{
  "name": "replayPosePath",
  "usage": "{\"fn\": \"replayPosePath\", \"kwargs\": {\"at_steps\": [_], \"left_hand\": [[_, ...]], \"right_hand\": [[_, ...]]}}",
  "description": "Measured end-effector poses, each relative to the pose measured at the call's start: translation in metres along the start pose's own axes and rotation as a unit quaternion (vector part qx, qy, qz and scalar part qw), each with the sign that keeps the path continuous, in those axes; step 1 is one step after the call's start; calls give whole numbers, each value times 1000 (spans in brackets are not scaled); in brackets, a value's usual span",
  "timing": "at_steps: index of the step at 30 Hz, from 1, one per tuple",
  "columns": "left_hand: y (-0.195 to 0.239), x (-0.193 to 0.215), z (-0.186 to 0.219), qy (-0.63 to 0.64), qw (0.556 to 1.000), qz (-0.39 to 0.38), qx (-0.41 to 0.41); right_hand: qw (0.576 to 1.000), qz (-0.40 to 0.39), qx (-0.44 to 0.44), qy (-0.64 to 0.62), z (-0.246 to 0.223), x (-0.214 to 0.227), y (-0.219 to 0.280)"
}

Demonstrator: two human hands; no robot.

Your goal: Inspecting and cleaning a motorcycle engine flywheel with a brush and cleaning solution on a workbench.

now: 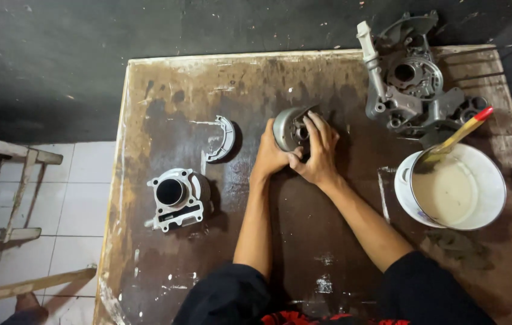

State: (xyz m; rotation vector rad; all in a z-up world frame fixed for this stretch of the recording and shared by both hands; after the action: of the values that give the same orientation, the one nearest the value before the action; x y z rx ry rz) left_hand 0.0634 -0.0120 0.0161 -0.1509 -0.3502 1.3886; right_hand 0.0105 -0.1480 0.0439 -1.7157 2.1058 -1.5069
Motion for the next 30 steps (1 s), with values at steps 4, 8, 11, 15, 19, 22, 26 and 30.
{"fn": "replayPosePath", "kwargs": {"at_steps": [4,8,11,15,19,22,26,30], "left_hand": [[-3,-2,-4,4,1000,-1,-4],[1,-2,-8,2,1000,-5,16],[3,-2,-8,31,999,-13,13],[1,-2,-5,1,1000,-4,5],[-3,-3,-5,36,999,-19,1],[-2,-2,-4,7,1000,-14,-10],[-1,0,-2,4,1000,-9,19],[-1,-4,-11,52,998,-24,14]], "right_hand": [[1000,-2,-6,10,4,1,-2],[1000,-11,-3,4,6,-1,6],[999,-12,35,5,-11,1,-2],[999,44,15,0,-25,16,-15],[999,35,31,-3,-8,7,-1],[998,1,63,25,-19,5,-3],[999,44,19,-1,-20,11,-9],[998,14,55,10,-7,0,6]]}}
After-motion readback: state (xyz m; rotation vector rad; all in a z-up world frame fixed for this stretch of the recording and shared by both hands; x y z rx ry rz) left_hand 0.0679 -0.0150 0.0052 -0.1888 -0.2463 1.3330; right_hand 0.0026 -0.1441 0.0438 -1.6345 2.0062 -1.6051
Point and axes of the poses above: each hand's wrist, its own y-axis away from the middle knuckle, its own x-axis out of the back of the hand, z = x × y, the point moved 7 cm from there along -y, towards the middle knuckle, and after that the axes turned 7 degrees about -y, right-handed, at the moved point
